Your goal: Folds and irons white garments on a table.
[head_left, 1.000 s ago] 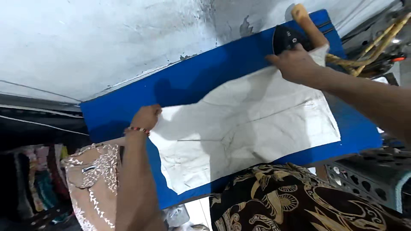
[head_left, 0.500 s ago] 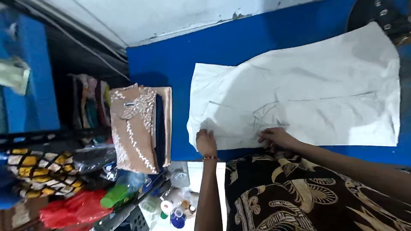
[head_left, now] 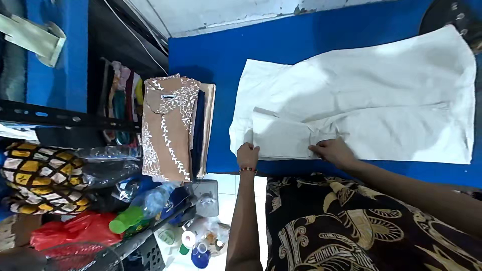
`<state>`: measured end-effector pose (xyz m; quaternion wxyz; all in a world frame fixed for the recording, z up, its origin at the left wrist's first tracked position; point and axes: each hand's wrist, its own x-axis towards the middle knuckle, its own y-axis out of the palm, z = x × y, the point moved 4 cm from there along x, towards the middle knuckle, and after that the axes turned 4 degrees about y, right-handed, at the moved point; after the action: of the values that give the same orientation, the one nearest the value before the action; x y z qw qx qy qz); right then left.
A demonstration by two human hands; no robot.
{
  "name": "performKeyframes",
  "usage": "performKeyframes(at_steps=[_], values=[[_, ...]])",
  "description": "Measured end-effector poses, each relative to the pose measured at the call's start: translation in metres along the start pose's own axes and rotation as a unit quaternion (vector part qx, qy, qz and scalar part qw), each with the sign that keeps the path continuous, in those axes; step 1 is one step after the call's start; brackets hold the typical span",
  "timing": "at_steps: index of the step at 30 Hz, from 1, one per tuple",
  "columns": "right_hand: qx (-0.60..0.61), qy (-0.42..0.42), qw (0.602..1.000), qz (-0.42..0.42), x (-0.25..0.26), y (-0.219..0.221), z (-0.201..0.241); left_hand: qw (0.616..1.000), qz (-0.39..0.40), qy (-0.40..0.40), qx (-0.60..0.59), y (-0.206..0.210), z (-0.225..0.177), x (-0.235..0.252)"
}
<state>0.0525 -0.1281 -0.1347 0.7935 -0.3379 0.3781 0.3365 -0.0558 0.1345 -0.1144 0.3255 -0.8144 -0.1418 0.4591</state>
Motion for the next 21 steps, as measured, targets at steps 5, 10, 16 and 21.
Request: performKeyframes(at_steps=[5,10,16,21], values=[[-0.224,-0.084,0.966,-0.094,-0.001,-0.008,0.016,0.969,-0.184,0.113,0.117,0.021,-0.026,-0.006],[-0.332,-0.413,0.826,-0.190,0.010,0.019,0.034,0.888,-0.173,0.389,0.173,0.067,-0.058,0.030],[-0.369,-0.377,0.831,-0.173,0.057,-0.008,-0.009,0.914,-0.216,0.294,0.175,0.061,-0.032,0.058],[-0.328,-0.325,0.857,-0.227,0.060,-0.088,-0.039,0.944,-0.235,0.183,0.144,0.031,-0.035,0.074]])
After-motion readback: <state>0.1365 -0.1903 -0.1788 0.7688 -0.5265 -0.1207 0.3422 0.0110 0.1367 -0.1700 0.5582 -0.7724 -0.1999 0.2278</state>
